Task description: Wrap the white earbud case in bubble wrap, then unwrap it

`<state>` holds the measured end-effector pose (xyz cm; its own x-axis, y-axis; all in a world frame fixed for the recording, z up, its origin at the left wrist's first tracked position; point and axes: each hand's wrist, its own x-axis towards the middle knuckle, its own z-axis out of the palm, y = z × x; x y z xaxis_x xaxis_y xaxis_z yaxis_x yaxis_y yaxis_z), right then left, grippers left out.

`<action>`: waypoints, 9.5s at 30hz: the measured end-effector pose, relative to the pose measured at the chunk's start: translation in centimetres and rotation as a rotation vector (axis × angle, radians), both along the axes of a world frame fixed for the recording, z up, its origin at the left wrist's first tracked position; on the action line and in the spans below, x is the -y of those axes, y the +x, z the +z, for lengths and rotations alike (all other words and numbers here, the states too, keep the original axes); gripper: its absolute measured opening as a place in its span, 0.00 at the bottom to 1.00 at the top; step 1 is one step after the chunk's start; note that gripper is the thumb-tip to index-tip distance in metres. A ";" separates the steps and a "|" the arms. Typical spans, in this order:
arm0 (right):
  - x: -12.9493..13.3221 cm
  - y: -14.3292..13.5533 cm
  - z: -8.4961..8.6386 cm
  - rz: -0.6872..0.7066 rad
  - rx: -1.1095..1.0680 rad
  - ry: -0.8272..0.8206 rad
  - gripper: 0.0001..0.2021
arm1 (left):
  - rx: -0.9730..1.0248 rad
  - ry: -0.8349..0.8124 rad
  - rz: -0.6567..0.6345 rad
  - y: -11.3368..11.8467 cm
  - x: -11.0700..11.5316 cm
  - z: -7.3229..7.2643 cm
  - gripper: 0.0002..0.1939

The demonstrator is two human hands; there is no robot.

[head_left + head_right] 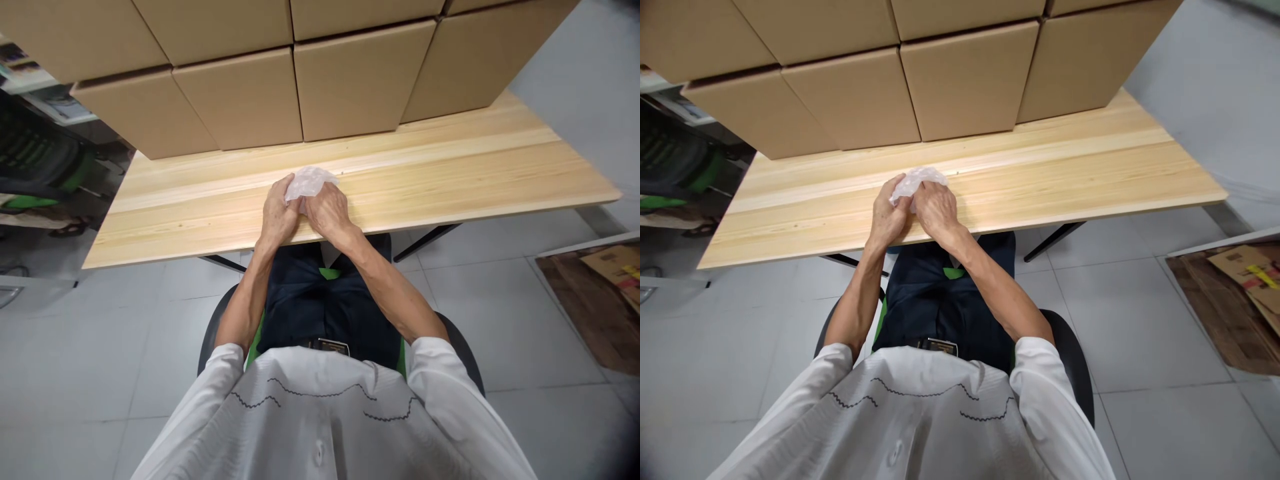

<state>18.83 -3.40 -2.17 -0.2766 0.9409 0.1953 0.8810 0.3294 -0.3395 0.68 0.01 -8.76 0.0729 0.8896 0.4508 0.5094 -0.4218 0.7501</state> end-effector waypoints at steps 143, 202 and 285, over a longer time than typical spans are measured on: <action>-2.0 5.0 -2.6 0.106 -0.268 0.185 0.34 | -0.037 0.185 -0.105 3.3 0.2 2.1 0.46; -3.9 6.4 -1.0 0.124 -0.236 0.107 0.13 | 0.106 -0.131 -0.175 -0.4 -2.9 3.7 0.10; -5.9 6.1 -0.4 0.144 -0.749 -0.218 0.09 | 0.214 -0.088 0.101 5.1 -1.4 3.6 0.36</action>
<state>24.91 2.50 -2.61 -0.2667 0.9443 0.1927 0.3463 0.2805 -0.8952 5.75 1.40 -5.14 -0.1072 0.9241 0.3667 0.3708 -0.3051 0.8772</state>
